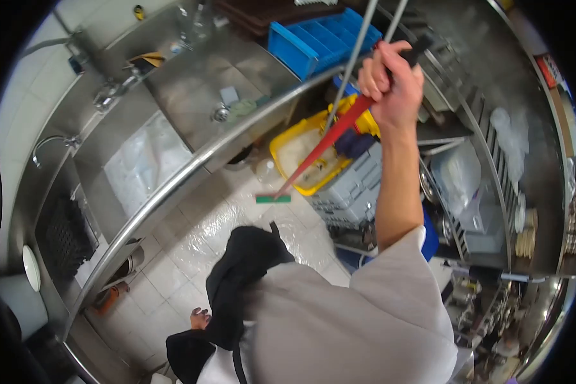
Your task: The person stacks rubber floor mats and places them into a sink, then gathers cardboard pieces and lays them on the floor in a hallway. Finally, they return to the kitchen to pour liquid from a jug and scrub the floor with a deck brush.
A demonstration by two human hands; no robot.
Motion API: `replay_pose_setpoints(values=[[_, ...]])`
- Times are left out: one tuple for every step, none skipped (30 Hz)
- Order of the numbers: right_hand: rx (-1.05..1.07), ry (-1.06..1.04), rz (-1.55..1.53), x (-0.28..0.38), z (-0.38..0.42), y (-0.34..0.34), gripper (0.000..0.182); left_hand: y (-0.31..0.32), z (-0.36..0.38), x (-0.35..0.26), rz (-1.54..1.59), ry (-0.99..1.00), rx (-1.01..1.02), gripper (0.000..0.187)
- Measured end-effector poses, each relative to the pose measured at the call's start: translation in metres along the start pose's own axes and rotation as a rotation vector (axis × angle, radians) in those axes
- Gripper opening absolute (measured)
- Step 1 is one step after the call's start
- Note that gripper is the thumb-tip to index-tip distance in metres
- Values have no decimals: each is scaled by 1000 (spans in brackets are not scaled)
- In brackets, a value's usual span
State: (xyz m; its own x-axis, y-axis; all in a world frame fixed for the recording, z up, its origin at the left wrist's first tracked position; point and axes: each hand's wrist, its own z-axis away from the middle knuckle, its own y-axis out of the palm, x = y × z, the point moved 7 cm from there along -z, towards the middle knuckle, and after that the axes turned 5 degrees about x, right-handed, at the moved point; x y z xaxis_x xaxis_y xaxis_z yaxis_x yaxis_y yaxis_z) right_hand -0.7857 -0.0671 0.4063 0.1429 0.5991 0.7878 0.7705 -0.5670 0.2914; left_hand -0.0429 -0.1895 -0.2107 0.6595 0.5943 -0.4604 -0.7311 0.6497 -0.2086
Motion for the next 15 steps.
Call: replay_pose_setpoints(values=[[-79, 14, 71, -9, 6, -14, 15, -5, 13, 12, -17, -76, 12, 39], [-105, -13, 199, -18, 10, -25, 13, -10, 20, 14, -30, -123, 20, 39], [-129, 9, 247, -26, 12, -35, 13, -12, 24, 11, -33, -148, 23, 39], [-156, 33, 293, -31, 15, -44, 13, -13, 25, 4, -42, -156, 31, 39], [-152, 38, 286, -31, 12, -53, 13, -13, 23, -4, -47, -153, 39, 39], [-152, 43, 283, -27, 8, -62, 14, -15, 19, -12, -44, -146, 35, 39], [-166, 62, 291, -26, 5, -63, 16, -13, 15, -29, -38, -139, 34, 39], [-186, 89, 334, -29, 2, -73, 14, -13, 12, -44, 13, -140, -1, 40], [-256, 43, 477, -27, -4, -72, 15, -5, 5, -68, 73, -138, -35, 41], [-324, -1, 618, -22, -6, -72, 17, -2, -4, -86, 58, -93, -11, 43], [-380, 107, 632, -28, -2, -86, 17, 2, -13, -104, 49, -48, 13, 44], [-430, 212, 641, -35, 2, -97, 19, 7, -18, -125, 14, -28, -1, 46], [-521, 119, 381, -34, 1, -83, 25, 11, -22, -145, -37, 14, -16, 47], [-524, 113, 380, -28, 3, -71, 25, 16, -24, -162, -64, 61, -16, 46], [-391, 204, 298, -31, 3, -51, 27, 21, -26, -178, -51, 98, 10, 46]])
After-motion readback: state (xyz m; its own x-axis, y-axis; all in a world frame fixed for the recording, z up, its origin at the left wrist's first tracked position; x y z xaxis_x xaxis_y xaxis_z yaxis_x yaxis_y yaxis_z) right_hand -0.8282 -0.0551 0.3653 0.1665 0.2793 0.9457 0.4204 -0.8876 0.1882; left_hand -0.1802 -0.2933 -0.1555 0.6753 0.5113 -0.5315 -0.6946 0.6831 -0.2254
